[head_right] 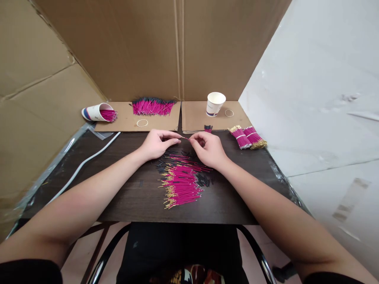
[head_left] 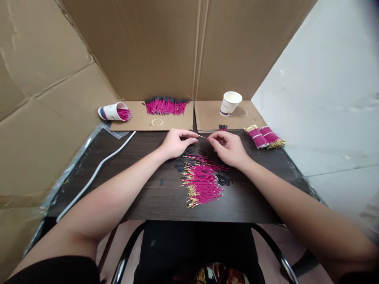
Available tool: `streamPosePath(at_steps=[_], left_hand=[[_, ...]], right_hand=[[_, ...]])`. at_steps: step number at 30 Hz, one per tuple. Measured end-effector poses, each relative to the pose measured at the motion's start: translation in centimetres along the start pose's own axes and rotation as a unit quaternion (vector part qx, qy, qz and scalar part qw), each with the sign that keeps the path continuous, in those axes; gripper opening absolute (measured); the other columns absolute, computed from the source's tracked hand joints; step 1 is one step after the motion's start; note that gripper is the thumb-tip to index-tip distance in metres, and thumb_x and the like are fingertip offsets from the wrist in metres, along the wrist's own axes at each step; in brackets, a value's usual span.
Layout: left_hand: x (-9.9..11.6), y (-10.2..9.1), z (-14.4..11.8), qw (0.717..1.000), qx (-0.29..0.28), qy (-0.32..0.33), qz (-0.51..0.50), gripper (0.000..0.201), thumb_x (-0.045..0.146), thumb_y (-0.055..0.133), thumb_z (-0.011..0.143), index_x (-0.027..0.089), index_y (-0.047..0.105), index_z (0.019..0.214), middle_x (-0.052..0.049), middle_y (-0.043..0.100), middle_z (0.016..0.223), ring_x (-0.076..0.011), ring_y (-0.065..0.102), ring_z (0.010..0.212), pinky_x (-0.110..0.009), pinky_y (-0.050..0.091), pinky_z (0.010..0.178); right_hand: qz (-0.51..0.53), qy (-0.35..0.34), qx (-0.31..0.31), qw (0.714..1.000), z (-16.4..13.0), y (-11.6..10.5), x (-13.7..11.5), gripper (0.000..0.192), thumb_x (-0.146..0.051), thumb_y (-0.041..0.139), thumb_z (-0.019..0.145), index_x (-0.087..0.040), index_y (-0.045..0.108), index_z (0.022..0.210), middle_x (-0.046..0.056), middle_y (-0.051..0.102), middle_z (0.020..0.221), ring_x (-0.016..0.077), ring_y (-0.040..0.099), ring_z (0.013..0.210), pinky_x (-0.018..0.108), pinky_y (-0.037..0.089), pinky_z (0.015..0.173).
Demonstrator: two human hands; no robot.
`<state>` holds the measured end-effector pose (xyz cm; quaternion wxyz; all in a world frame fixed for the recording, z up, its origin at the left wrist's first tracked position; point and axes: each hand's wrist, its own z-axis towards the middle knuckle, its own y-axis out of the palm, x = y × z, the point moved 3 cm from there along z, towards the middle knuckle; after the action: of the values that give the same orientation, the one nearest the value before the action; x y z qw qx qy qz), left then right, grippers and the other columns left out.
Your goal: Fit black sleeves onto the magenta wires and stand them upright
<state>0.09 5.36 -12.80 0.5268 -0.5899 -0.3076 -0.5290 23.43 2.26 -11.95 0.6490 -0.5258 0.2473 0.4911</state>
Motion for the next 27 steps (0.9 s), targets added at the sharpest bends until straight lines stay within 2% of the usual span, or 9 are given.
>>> streamPosePath(at_steps=[3, 7, 14, 21, 27], left_hand=[[-0.06, 0.03, 0.06, 1.000, 0.004, 0.003, 0.010, 0.019, 0.028, 0.087, 0.093, 0.017, 0.091, 0.109, -0.010, 0.087, 0.099, -0.0219, 0.077, 0.084, -0.040, 0.062, 0.086], [-0.07, 0.01, 0.17, 1.000, 0.010, 0.010, 0.007, 0.016, 0.027, 0.088, 0.092, 0.016, 0.089, 0.105, -0.008, 0.085, 0.093, -0.0189, 0.072, 0.077, -0.037, 0.059, 0.080], [-0.05, 0.13, 0.14, 1.000, -0.003, 0.001, -0.026, 0.017, 0.026, 0.086, 0.093, 0.016, 0.088, 0.107, -0.010, 0.086, 0.100, -0.0218, 0.078, 0.092, -0.040, 0.062, 0.092], [-0.07, 0.10, 0.16, 1.000, 0.001, 0.012, -0.010, 0.020, 0.029, 0.087, 0.091, 0.016, 0.089, 0.106, -0.009, 0.085, 0.096, -0.0199, 0.074, 0.083, -0.037, 0.062, 0.085], [-0.01, 0.15, 0.06, 1.000, -0.010, 0.014, -0.011, 0.021, 0.030, 0.088, 0.091, 0.016, 0.089, 0.107, -0.010, 0.086, 0.099, -0.0210, 0.076, 0.088, -0.039, 0.063, 0.090]], right_hand=[[0.004, 0.019, 0.003, 1.000, 0.08, 0.06, -0.08, 0.028, -0.046, 0.070, 0.099, -0.020, 0.076, 0.090, 0.006, 0.072, 0.074, 0.0212, 0.064, 0.065, 0.035, 0.050, 0.061], [-0.003, 0.028, 0.006, 1.000, 0.13, 0.10, 0.08, 0.027, -0.046, 0.071, 0.096, -0.021, 0.075, 0.088, 0.005, 0.070, 0.072, 0.0212, 0.063, 0.065, 0.034, 0.050, 0.061], [-0.019, 0.004, 0.010, 1.000, 0.10, 0.16, 0.34, 0.024, -0.043, 0.070, 0.095, -0.021, 0.076, 0.086, 0.007, 0.074, 0.079, 0.0229, 0.066, 0.071, 0.035, 0.052, 0.065], [-0.024, 0.003, -0.002, 1.000, 0.10, 0.15, 0.43, 0.023, -0.041, 0.070, 0.097, -0.021, 0.077, 0.088, 0.007, 0.075, 0.081, 0.0231, 0.066, 0.071, 0.035, 0.052, 0.065], [-0.029, -0.006, -0.004, 1.000, 0.04, 0.15, 0.37, 0.023, -0.039, 0.069, 0.097, -0.020, 0.078, 0.087, 0.006, 0.074, 0.080, 0.0229, 0.066, 0.070, 0.035, 0.050, 0.065]])
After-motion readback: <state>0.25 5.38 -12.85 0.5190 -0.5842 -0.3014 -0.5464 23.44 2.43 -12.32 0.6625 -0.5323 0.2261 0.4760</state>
